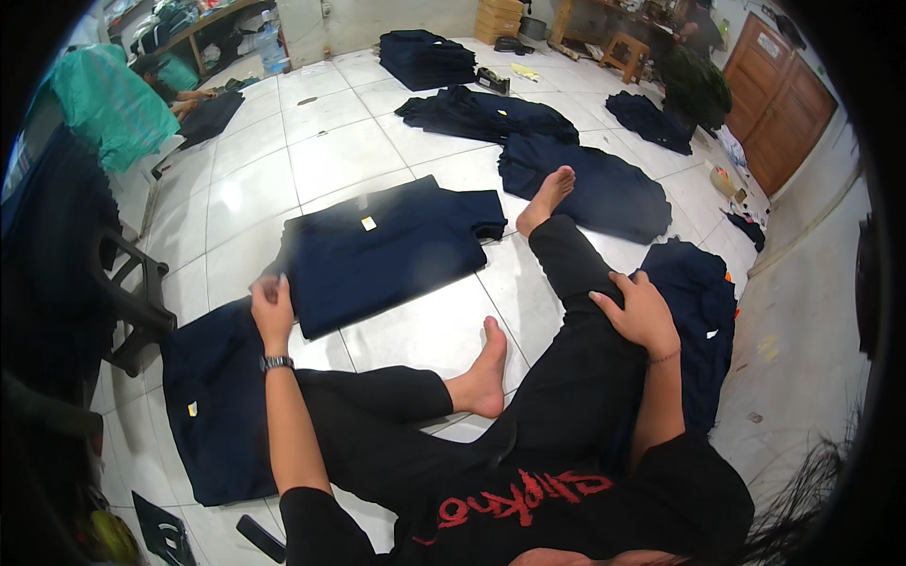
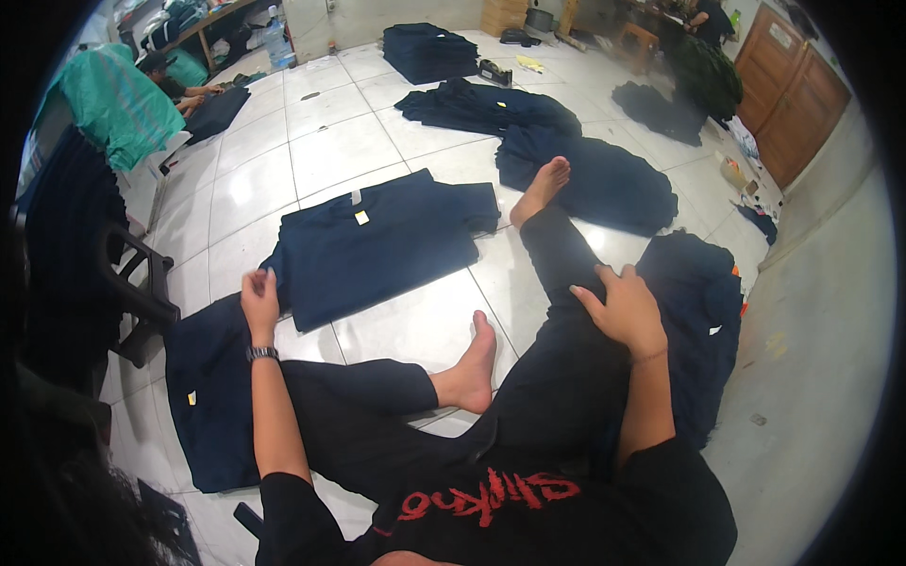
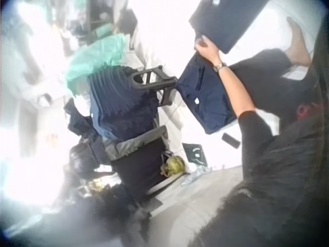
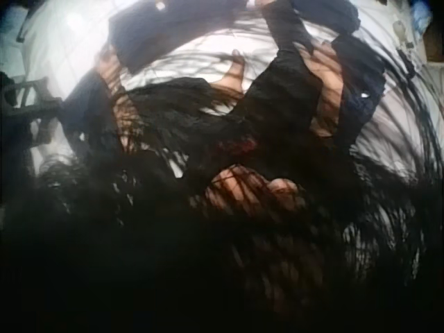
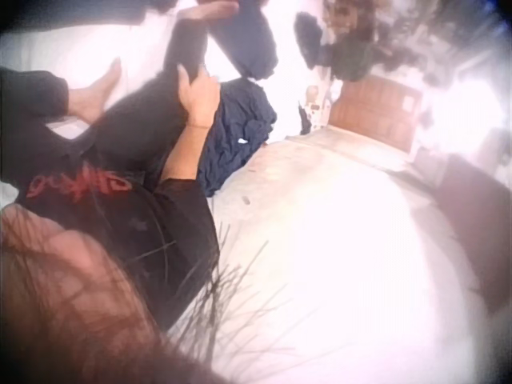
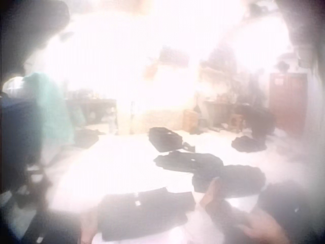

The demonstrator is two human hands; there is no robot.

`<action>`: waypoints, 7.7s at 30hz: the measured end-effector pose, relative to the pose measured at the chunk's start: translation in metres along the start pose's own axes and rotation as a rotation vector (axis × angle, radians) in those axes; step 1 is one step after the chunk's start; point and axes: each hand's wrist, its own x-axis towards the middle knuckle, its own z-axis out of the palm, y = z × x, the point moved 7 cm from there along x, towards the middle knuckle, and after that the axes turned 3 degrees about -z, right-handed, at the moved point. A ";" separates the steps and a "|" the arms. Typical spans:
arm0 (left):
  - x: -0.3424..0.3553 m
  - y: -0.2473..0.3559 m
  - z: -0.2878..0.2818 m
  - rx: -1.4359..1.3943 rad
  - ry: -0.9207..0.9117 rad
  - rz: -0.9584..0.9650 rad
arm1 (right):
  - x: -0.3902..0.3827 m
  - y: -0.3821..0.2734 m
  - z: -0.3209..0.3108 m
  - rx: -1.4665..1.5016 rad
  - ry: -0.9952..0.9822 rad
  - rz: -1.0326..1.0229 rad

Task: The person sits on the floor and folds dark blue shirts by hand. They smooth the fabric, fold the sleeves and sides, and stack the finished shirts into a pile.

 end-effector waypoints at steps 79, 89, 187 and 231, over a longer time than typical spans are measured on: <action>-0.064 0.059 0.617 0.081 -0.891 0.349 | 0.327 0.072 0.411 1.107 0.175 0.328; -0.065 0.056 0.597 0.087 -0.786 0.492 | 0.335 0.056 0.418 1.320 0.214 0.347; -0.152 0.032 0.204 -0.013 -0.778 -0.033 | 0.107 -0.200 0.387 1.545 -1.000 -0.034; -0.146 0.079 -0.069 0.569 -0.301 -0.025 | 0.221 -0.043 0.417 0.750 -0.210 0.136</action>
